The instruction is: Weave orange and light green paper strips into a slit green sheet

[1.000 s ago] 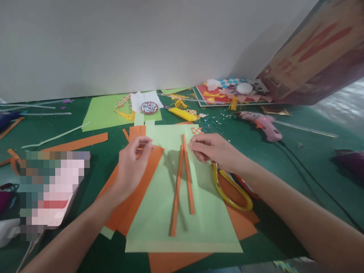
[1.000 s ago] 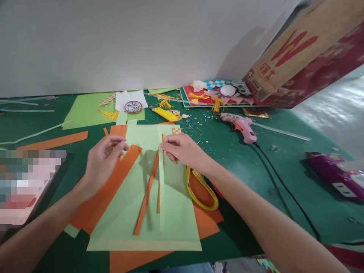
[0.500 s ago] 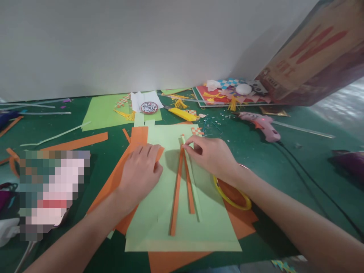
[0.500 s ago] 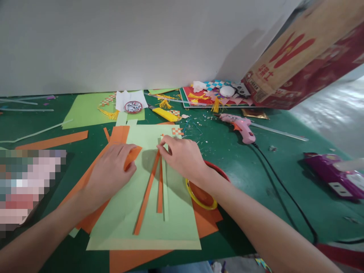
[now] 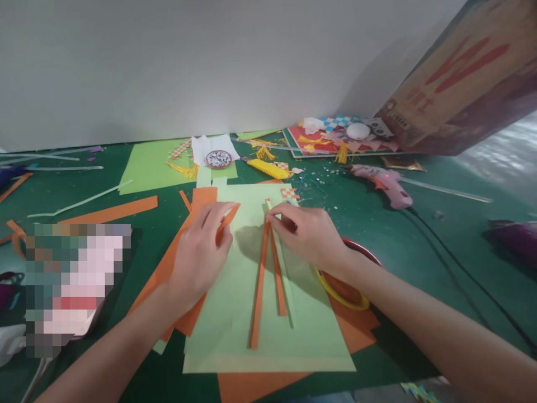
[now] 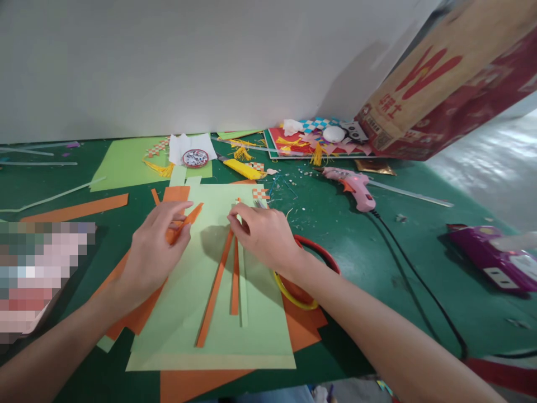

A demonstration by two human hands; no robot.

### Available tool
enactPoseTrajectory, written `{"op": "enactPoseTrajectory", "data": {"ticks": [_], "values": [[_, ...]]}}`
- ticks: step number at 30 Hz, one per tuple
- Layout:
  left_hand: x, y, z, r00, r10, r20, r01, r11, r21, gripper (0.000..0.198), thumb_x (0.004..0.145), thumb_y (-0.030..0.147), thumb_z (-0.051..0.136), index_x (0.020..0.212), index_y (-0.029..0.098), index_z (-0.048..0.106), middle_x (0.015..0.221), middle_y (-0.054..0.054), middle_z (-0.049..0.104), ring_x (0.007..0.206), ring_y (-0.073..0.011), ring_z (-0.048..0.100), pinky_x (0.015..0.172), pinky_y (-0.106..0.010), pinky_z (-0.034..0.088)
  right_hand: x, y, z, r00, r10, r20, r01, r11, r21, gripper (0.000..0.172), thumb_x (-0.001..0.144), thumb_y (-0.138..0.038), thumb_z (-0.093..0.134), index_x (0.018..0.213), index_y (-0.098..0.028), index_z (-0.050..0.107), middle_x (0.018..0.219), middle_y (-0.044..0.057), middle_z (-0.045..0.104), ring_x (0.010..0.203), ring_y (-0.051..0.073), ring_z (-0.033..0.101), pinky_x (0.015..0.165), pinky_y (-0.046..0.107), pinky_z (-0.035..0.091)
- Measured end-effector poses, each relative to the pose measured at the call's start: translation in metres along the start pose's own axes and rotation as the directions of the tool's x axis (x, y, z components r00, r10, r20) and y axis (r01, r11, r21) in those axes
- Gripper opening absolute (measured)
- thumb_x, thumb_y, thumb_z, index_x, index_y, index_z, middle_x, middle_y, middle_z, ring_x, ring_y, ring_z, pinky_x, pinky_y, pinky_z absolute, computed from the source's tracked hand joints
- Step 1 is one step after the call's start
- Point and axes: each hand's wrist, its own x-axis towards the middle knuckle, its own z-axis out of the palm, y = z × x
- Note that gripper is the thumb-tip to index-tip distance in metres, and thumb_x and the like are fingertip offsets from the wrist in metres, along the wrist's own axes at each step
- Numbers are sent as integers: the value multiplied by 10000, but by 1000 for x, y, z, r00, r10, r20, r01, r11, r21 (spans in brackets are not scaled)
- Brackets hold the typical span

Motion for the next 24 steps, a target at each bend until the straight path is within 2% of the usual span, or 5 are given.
{"op": "enactPoseTrajectory", "data": {"ticks": [4,10,14,19,24], "values": [[5,6,-2,958,-275,84,278,810,-517,233,800,209,575,1032,214,549,1120,-46,603,844,-149,637,734,-277,521,2,-7,-4,981,106,162,-148,948,280,176,831,-326,534,844,-180,632,501,-41,489,462,101,449,508,230,338],[5,8,1,857,-357,372,512,513,-689,316,755,277,652,1054,221,566,1117,-36,600,893,-146,614,759,-260,490,3,-21,-6,857,150,492,-468,626,624,235,817,-392,547,733,-173,535,491,-52,511,417,87,493,436,214,344],[4,11,-1,820,-371,436,572,576,-585,262,808,375,577,1032,240,602,993,-18,623,873,-156,591,714,-252,460,2,-23,-6,851,201,484,-506,555,660,282,795,-405,576,660,-165,517,454,-56,486,396,77,472,416,207,320],[1,17,-4,862,-295,412,472,761,-444,232,804,388,563,685,189,576,648,27,538,616,-121,496,556,-232,366,3,-19,-8,864,224,451,-493,563,664,353,776,-429,614,578,-165,486,408,-50,488,362,63,436,401,205,291],[-1,18,-3,852,-286,439,460,811,-363,284,835,370,508,618,189,546,531,44,400,497,-105,357,476,-240,273,5,-17,-14,884,233,406,-465,539,703,385,776,-438,621,547,-172,463,396,-49,489,355,53,406,392,200,285]]}}
